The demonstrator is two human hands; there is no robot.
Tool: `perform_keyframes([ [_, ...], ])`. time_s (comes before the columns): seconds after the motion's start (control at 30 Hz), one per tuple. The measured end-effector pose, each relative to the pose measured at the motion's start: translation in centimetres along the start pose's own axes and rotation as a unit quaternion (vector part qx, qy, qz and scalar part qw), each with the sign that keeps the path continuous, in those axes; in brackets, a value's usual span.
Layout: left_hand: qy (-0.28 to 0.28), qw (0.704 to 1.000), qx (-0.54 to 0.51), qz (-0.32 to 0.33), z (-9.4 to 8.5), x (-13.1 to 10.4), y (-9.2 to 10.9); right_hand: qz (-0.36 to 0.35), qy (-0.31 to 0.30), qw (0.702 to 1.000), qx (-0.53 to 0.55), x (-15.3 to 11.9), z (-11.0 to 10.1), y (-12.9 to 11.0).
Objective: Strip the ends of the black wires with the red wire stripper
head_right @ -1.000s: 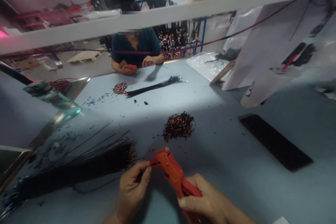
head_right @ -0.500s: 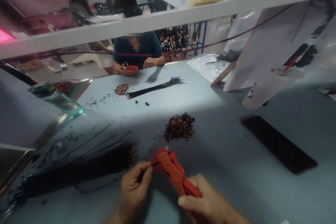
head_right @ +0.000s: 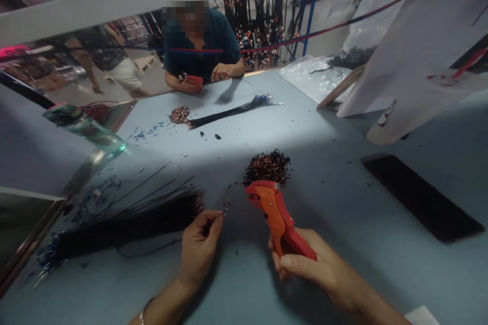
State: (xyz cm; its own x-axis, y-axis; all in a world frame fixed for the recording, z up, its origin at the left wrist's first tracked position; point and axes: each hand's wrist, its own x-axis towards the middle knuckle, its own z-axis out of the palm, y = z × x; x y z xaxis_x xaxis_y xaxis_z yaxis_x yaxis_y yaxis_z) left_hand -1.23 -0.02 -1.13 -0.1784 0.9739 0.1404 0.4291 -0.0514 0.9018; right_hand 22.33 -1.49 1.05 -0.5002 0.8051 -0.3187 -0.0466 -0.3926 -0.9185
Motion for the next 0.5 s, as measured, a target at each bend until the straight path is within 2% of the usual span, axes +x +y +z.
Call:
perform_keyframes([
  [0.07,-0.004,1.0,-0.003,-0.01,0.0,0.0,0.0,-0.034,0.035,0.991,-0.128,-0.2,-0.5,-0.5],
  [0.13,-0.01,1.0,-0.004,-0.015,0.0,0.0,0.1,-0.073,0.099,0.954,-0.274,-0.1,-1.1,-0.5],
  [0.2,-0.016,1.0,-0.001,-0.017,-0.1,0.1,0.1,-0.128,0.178,0.887,-0.406,0.1,-1.6,-0.1],
  [0.27,-0.018,1.0,0.002,-0.013,-0.1,0.1,0.0,-0.181,0.226,0.809,-0.511,0.4,-2.0,0.6],
  [0.3,-0.018,1.0,0.003,-0.013,-0.1,0.1,0.0,-0.203,0.235,0.774,-0.551,0.6,-2.1,0.9],
  [0.37,-0.016,1.0,0.002,-0.014,-0.1,0.1,0.0,-0.238,0.227,0.723,-0.608,1.1,-2.2,1.6],
  [0.43,-0.016,1.0,-0.003,-0.02,-0.1,0.1,0.0,-0.263,0.212,0.69,-0.64,1.4,-2.2,2.1],
  [0.5,-0.022,0.999,-0.008,-0.025,-0.1,0.1,0.1,-0.274,0.203,0.675,-0.655,1.6,-2.3,2.4],
])
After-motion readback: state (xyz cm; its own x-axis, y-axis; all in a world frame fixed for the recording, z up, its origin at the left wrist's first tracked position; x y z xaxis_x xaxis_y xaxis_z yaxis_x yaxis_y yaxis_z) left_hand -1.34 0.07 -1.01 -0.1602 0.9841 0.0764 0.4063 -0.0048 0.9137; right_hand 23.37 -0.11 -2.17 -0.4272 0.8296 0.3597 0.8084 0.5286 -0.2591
